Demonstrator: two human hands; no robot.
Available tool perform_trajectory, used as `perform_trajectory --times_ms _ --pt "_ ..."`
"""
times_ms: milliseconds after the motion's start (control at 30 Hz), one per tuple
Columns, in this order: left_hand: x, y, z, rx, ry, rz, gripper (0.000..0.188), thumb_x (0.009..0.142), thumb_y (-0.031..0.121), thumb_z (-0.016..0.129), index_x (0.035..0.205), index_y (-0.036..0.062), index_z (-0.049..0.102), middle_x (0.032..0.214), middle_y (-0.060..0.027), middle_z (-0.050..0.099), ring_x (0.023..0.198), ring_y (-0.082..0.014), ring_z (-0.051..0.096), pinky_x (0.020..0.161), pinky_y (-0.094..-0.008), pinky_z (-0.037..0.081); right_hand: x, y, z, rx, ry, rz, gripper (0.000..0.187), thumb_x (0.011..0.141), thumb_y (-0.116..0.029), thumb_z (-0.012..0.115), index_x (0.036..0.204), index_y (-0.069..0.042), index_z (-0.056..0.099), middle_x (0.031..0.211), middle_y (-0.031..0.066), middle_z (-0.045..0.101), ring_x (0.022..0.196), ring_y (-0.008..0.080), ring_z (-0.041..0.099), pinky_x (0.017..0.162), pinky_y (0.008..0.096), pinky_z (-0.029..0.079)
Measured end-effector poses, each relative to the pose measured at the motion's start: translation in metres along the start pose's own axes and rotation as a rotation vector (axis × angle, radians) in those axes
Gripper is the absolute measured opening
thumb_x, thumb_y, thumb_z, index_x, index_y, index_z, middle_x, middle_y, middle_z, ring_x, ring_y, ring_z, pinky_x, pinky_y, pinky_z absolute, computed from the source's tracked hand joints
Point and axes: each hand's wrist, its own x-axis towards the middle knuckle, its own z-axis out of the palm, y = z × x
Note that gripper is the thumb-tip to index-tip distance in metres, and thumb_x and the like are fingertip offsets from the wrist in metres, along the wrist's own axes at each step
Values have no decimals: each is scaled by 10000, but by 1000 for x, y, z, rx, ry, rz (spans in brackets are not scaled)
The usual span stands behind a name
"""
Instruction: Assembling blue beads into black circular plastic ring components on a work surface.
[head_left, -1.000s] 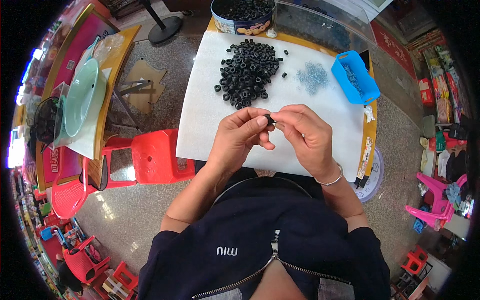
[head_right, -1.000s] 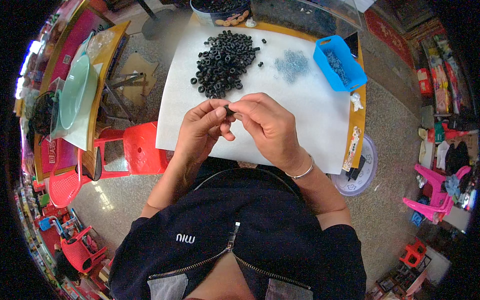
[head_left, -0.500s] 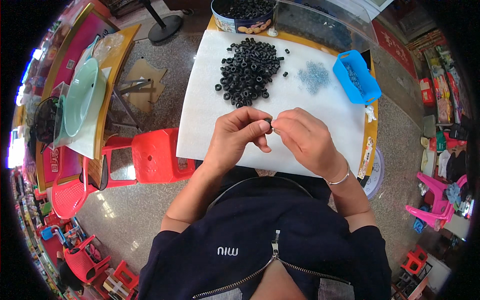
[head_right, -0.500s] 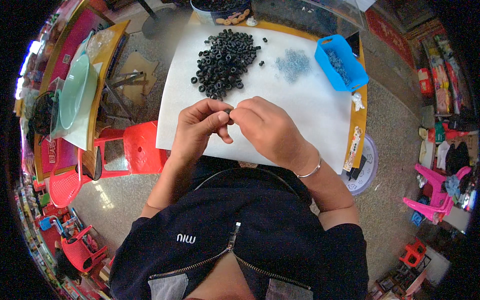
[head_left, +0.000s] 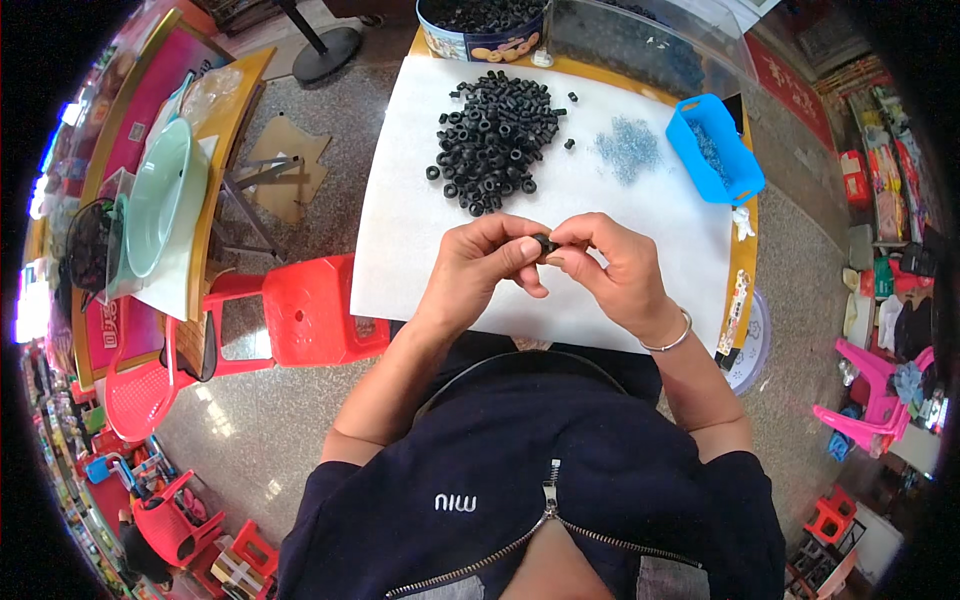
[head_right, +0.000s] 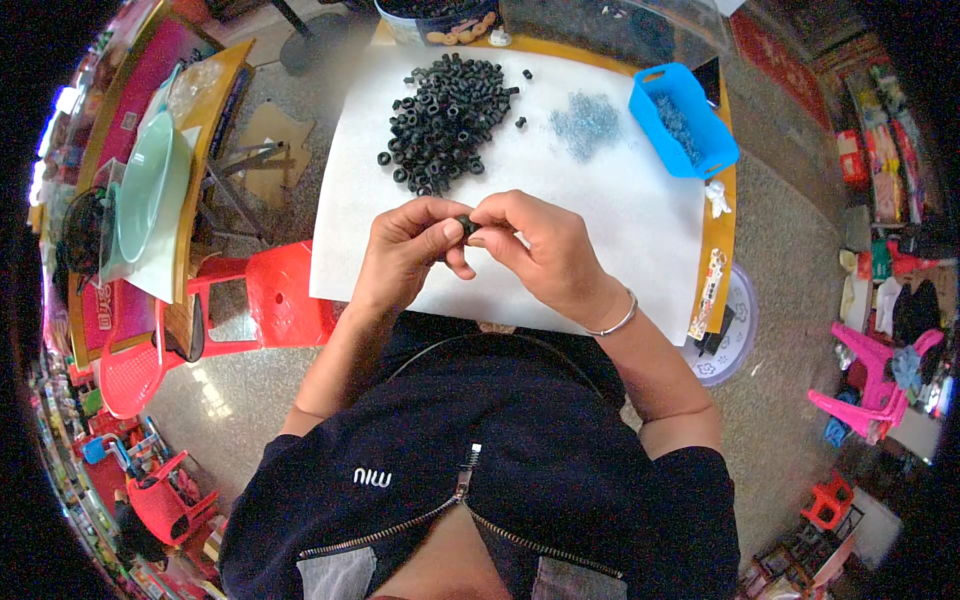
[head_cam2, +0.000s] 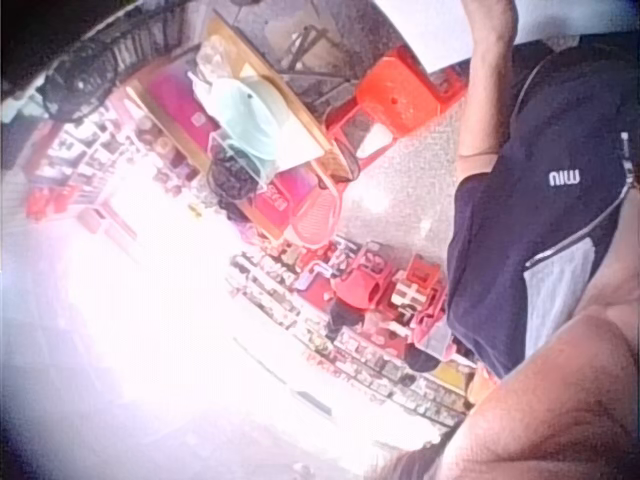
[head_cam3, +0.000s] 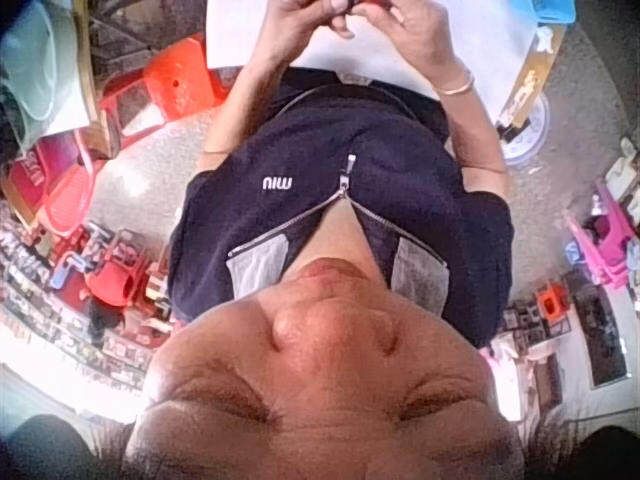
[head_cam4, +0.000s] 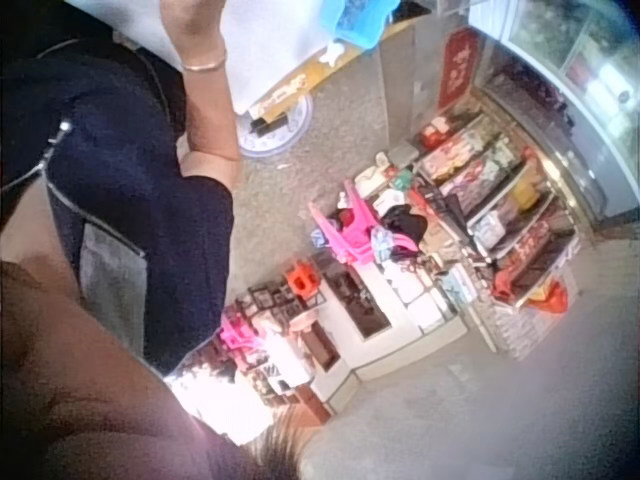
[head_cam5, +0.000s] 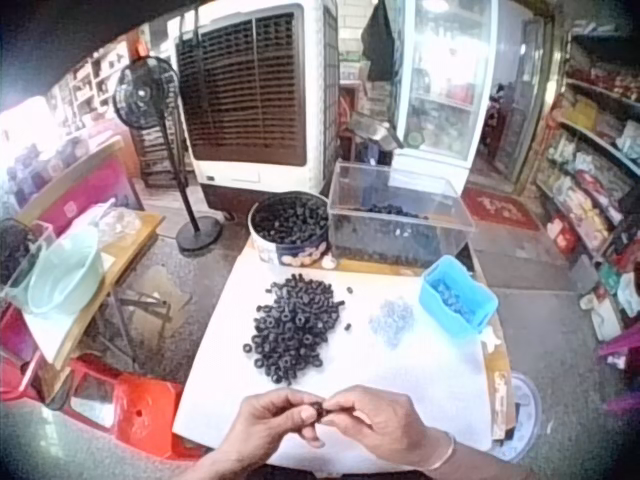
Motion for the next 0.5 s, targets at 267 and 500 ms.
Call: perform_trajectory --times_ms 267,500 --pt "-1 9 0 -33 1 -57 189 893 90 599 1013 -57 598 818 -99 633 620 -122 606 584 -286 567 4 -4 -2 -142 26 -116 169 785 5 655 943 -15 600 837 112 631 733 252 637 619 319 508" --pt "-1 13 -1 -229 5 -197 166 890 89 599 975 -54 591 801 -115 623 604 -117 591 557 -292 571 7 -10 -6 -215 -17 -203 228 751 44 646 964 2 575 824 125 620 730 281 631 607 350 512"
